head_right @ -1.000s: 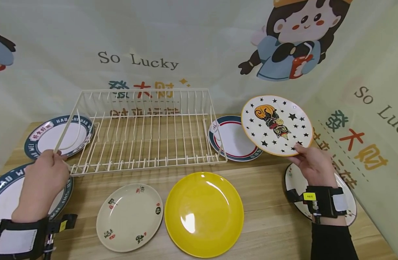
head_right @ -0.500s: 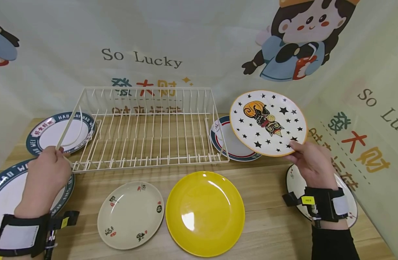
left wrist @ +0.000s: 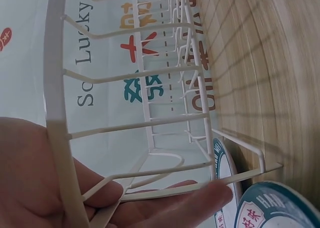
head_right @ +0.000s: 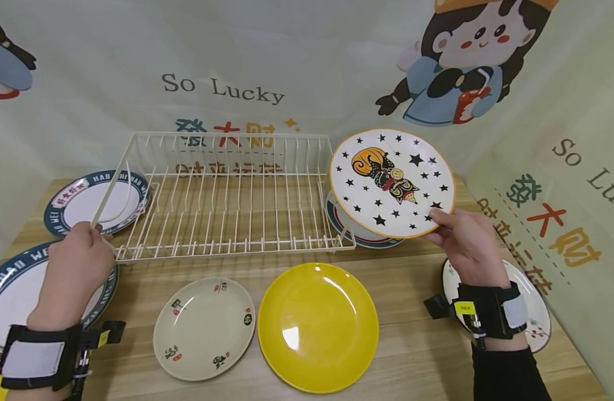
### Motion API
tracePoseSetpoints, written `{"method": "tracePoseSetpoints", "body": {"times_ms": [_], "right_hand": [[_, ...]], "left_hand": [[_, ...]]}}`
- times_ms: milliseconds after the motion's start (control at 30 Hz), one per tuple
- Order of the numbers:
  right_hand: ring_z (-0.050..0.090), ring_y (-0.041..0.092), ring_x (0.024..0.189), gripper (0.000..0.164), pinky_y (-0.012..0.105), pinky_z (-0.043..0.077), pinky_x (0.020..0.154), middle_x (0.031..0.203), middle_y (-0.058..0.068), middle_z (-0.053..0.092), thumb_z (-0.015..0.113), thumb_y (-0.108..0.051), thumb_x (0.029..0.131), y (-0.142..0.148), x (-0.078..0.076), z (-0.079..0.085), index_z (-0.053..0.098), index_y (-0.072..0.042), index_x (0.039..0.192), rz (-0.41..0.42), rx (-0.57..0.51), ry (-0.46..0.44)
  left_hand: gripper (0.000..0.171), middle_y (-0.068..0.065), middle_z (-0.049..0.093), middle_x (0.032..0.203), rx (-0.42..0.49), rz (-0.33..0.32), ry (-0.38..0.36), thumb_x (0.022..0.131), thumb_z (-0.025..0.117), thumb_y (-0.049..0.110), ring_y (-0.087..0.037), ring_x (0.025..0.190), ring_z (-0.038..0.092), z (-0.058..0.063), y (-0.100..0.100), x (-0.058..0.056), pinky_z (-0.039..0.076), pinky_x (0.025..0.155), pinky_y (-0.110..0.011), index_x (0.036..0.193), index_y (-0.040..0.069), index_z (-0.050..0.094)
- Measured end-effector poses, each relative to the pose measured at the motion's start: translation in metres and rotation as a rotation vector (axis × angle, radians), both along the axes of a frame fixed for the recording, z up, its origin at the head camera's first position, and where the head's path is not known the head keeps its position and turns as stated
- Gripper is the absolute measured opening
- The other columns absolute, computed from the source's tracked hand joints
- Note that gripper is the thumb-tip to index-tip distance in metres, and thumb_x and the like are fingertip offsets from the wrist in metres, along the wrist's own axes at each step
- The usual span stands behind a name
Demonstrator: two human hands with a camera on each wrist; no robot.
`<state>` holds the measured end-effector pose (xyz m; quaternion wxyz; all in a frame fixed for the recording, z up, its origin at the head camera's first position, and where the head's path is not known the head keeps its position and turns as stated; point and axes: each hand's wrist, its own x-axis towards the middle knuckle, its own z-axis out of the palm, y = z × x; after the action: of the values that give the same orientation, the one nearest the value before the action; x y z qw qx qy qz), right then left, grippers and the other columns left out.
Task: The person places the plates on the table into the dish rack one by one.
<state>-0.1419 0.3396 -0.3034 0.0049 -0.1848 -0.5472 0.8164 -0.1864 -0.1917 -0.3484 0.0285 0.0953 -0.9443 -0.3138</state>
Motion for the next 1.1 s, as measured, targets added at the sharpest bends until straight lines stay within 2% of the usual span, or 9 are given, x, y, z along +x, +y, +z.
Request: {"method": "tracePoseSetpoints", "body": {"times_ms": [200, 467, 600, 800, 900, 1000, 1100], "right_hand": [[0.065, 0.020, 0.087, 0.012, 0.030, 0.055, 0.073, 0.104, 0.007, 0.067, 0.071, -0.002, 0.090, -0.011, -0.002, -0.001, 0.070, -0.002, 0.102, 0.033, 0.058, -0.017], [0.063, 0.022, 0.090, 0.029, 0.033, 0.055, 0.079, 0.116, 0.012, 0.057, 0.074, -0.004, 0.088, -0.028, -0.008, 0.001, 0.062, -0.001, 0.113, 0.037, 0.097, -0.019], [0.062, 0.022, 0.087, 0.029, 0.031, 0.055, 0.077, 0.116, 0.013, 0.055, 0.074, -0.006, 0.088, -0.034, -0.010, 0.004, 0.062, 0.000, 0.113, 0.041, 0.140, -0.016], [0.061, 0.019, 0.082, 0.020, 0.027, 0.054, 0.072, 0.105, 0.010, 0.061, 0.068, -0.012, 0.094, -0.040, -0.018, 0.012, 0.067, 0.000, 0.110, 0.070, 0.310, 0.004], [0.062, 0.018, 0.080, 0.032, 0.025, 0.053, 0.071, 0.101, 0.008, 0.063, 0.065, -0.013, 0.096, -0.043, -0.026, 0.020, 0.059, 0.008, 0.120, 0.089, 0.393, 0.034], [0.066, 0.014, 0.079, 0.044, 0.024, 0.054, 0.072, 0.096, 0.003, 0.067, 0.061, -0.012, 0.098, -0.047, -0.035, 0.031, 0.049, 0.014, 0.131, 0.101, 0.522, 0.072], [0.069, 0.011, 0.076, 0.046, 0.025, 0.056, 0.071, 0.090, -0.003, 0.070, 0.059, -0.013, 0.099, -0.053, -0.045, 0.044, 0.048, 0.016, 0.133, 0.100, 0.686, 0.114]], "left_hand": [[0.034, -0.022, 0.046, 0.070, -0.003, -0.017, 0.002, 0.099, 0.026, 0.004, -0.028, 0.049, 0.050, 0.000, 0.002, -0.003, 0.040, 0.040, -0.033, 0.112, -0.023, 0.043], [0.037, -0.022, 0.046, 0.070, 0.001, -0.006, -0.005, 0.099, 0.025, 0.003, -0.029, 0.051, 0.051, -0.001, 0.003, -0.002, 0.040, 0.041, -0.034, 0.116, -0.024, 0.042], [0.035, -0.022, 0.047, 0.070, 0.003, 0.001, 0.002, 0.098, 0.025, 0.002, -0.030, 0.052, 0.051, -0.001, 0.003, -0.001, 0.039, 0.041, -0.035, 0.111, -0.024, 0.044], [0.033, -0.022, 0.046, 0.070, -0.001, 0.015, 0.005, 0.097, 0.026, 0.000, -0.031, 0.052, 0.050, 0.000, 0.004, -0.001, 0.039, 0.042, -0.036, 0.109, -0.024, 0.045], [0.032, -0.023, 0.046, 0.071, 0.003, 0.022, 0.010, 0.096, 0.027, -0.001, -0.031, 0.052, 0.050, 0.001, 0.004, -0.001, 0.038, 0.042, -0.036, 0.110, -0.024, 0.045], [0.032, -0.023, 0.047, 0.071, 0.009, 0.031, 0.010, 0.096, 0.029, -0.001, -0.030, 0.051, 0.050, 0.002, 0.003, 0.001, 0.039, 0.041, -0.035, 0.111, -0.024, 0.045], [0.032, -0.024, 0.048, 0.071, 0.012, 0.038, 0.011, 0.096, 0.030, -0.001, -0.030, 0.050, 0.051, 0.003, 0.002, 0.002, 0.039, 0.040, -0.034, 0.112, -0.025, 0.045]]}}
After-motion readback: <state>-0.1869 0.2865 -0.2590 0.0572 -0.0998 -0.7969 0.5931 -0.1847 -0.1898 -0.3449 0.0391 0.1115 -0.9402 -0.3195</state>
